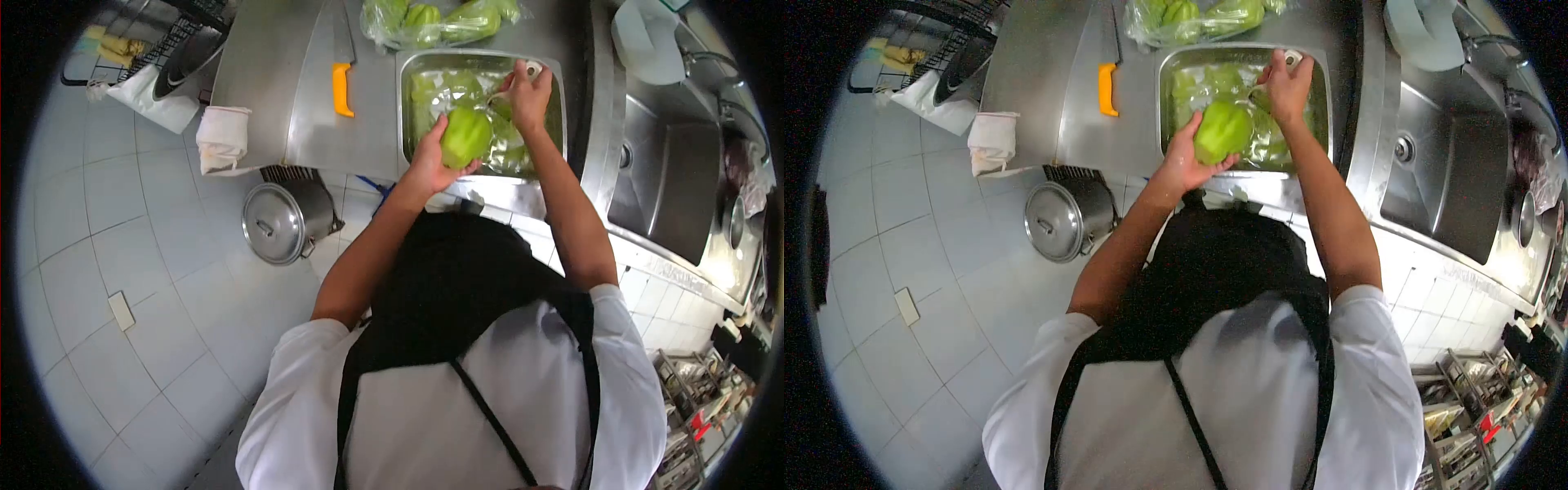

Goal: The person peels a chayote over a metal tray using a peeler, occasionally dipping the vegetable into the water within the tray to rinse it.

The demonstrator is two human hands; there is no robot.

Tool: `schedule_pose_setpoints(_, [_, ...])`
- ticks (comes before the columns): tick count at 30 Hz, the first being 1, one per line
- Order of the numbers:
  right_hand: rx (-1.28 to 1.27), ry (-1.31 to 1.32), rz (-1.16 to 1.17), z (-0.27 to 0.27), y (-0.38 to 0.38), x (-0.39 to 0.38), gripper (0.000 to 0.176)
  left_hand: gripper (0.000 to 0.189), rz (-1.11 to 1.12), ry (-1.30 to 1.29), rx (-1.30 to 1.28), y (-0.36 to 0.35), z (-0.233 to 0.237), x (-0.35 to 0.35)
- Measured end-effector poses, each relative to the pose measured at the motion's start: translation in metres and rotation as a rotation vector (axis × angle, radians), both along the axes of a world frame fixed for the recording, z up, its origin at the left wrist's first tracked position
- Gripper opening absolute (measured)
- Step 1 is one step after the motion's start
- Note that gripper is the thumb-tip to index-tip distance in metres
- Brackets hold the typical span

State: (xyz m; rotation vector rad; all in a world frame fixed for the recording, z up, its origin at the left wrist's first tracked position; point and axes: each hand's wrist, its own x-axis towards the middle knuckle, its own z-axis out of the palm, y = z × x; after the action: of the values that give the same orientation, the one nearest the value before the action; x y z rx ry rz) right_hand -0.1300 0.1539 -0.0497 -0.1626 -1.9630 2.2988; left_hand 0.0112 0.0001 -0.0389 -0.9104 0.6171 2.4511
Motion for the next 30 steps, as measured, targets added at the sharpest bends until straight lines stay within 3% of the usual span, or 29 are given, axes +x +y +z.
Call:
schedule_pose_setpoints(5, [-0.029,0.117,0.161,0.028,-0.005,-0.007,0.026,0.055,-0.015,-0.014,0.049,-0.001,0.004,-0.006])
schedule_pose_setpoints(8, [0.204,0.229,0.185,0.050,-0.007,-0.001,0.024,0.059,-0.019,0.009,0.051,-0.001,0.007,-0.007])
schedule_pose_setpoints(11, [0.231,0.107,0.263,0.050,0.000,-0.006,0.026,0.057,-0.040,0.050,0.083,-0.003,0.002,-0.008])
schedule_pose_setpoints(14, [-0.067,0.142,0.176,0.053,0.006,-0.006,0.026,0.054,-0.024,-0.003,-0.018,0.001,0.012,-0.010])
schedule_pose_setpoints(15, [0.006,0.056,0.183,0.051,0.011,-0.012,0.021,0.053,-0.016,-0.011,0.010,0.000,0.009,-0.009])
schedule_pose_setpoints(16, [-0.164,-0.019,0.213,0.040,0.022,0.003,0.019,0.053,-0.023,-0.052,0.014,0.006,0.009,0.013])
schedule_pose_setpoints(18, [-0.526,-0.028,0.289,0.044,0.021,-0.022,0.015,0.053,-0.031,0.007,-0.017,0.001,0.014,-0.010])
schedule_pose_setpoints(22, [-0.465,-0.157,0.169,0.067,0.021,-0.006,0.015,0.043,-0.032,0.074,0.068,-0.003,0.020,-0.008])
schedule_pose_setpoints(25, [-0.440,-0.281,0.303,0.063,0.015,0.011,0.020,0.040,-0.068,0.169,0.047,-0.005,0.013,-0.003])
schedule_pose_setpoints(30, [-0.556,-0.405,0.262,0.060,-0.019,0.045,0.023,0.060,-0.136,0.227,-0.093,-0.007,0.025,0.004])
